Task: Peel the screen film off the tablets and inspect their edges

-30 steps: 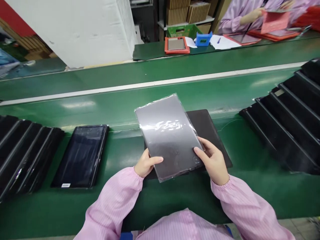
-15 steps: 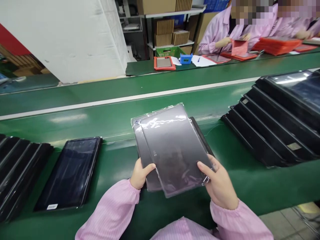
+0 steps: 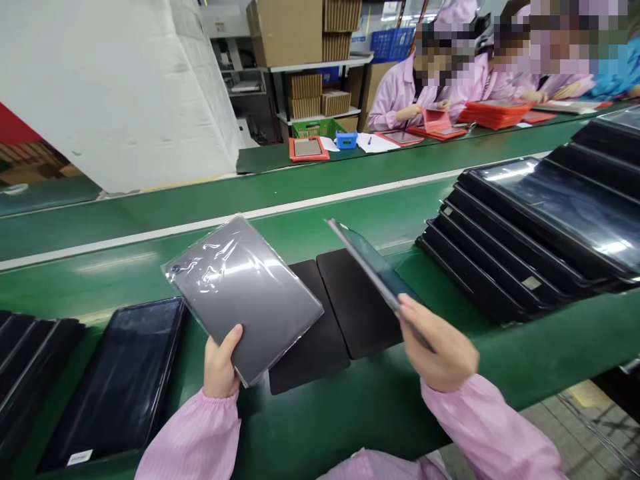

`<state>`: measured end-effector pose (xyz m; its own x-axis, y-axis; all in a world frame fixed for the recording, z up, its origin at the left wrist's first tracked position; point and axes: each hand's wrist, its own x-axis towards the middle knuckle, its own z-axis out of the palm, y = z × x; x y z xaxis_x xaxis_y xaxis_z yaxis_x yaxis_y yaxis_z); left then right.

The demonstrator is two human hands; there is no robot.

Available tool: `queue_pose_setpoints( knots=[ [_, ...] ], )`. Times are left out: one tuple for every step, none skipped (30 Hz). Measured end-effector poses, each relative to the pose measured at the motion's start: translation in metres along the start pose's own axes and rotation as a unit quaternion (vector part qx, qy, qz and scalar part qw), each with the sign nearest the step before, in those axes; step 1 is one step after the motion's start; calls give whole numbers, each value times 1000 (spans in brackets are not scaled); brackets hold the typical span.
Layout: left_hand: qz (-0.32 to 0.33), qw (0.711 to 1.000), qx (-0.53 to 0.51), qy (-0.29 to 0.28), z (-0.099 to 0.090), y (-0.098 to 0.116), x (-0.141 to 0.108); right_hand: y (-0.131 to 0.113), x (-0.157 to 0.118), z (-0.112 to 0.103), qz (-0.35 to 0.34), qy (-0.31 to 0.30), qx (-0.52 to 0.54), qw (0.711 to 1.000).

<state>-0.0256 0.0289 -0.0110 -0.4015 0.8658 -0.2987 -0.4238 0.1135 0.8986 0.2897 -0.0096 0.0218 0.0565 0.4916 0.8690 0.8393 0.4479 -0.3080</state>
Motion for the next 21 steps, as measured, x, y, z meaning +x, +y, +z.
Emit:
queue_pose_setpoints(
  knots=[
    [2, 1000, -3, 2, -2, 0, 0, 3, -8, 7, -35, -25, 9, 999],
    [4, 1000, -6, 1, -3, 0, 0, 6, -15, 14, -58, -44, 21, 997],
    [3, 1000, -7, -2, -4, 0, 1, 8, -23, 21, -77, -64, 36, 994],
    [2, 1000, -7, -6, -5, -1, 1, 9, -29, 27, -94, -87, 52, 990],
    [0, 1000, -8, -9, -5, -1, 1, 9, -36, 33, -111, -114, 66, 985],
    [-3, 1000, -10, -12, -5, -2, 1, 8, -41, 38, -126, -141, 73, 979],
    [-5, 1000, -12, -11, -4, -3, 1, 6, -46, 42, -137, -162, 74, 975],
    [-7, 1000, -14, -10, -5, -4, 1, 5, -49, 44, -144, -177, 70, 971],
    [-11, 1000, -15, -10, -5, -6, 2, 4, -50, 45, -149, -185, 67, 969],
    [-16, 1000, -15, -12, -5, -8, 2, 5, -49, 44, -155, -187, 65, 968],
    [-24, 999, -16, -15, -6, -10, 2, 6, -47, 42, -160, -180, 63, 968],
    [-35, 999, -15, -20, -6, -12, 3, 8, -42, 40, -160, -166, 59, 971],
    [-46, 999, -14, -23, -6, -15, 3, 10, -37, 36, -155, -147, 49, 976],
    [-57, 998, -12, -27, -6, -17, 3, 12, -30, 33, -146, -130, 33, 980],
    [-66, 997, -8, -31, -5, -18, 3, 14, -23, 29, -136, -117, 13, 984],
    [-70, 997, -3, -33, -4, -19, 2, 15, -16, 26, -130, -113, -6, 985],
    [-72, 997, 2, -35, -3, -20, 2, 16, -11, 25, -131, -117, -22, 984],
    [-72, 997, 8, -36, -2, -21, 2, 15, -8, 24, -138, -127, -33, 982],
    [-68, 997, 13, -37, -1, -21, 1, 13, -6, 25, -150, -139, -41, 978],
    [-61, 997, 19, -41, -1, -21, 1, 11, -7, 26, -166, -154, -46, 973],
    [-54, 997, 23, -46, -1, -21, 1, 8, -10, 29, -183, -170, -48, 967]
  ],
)
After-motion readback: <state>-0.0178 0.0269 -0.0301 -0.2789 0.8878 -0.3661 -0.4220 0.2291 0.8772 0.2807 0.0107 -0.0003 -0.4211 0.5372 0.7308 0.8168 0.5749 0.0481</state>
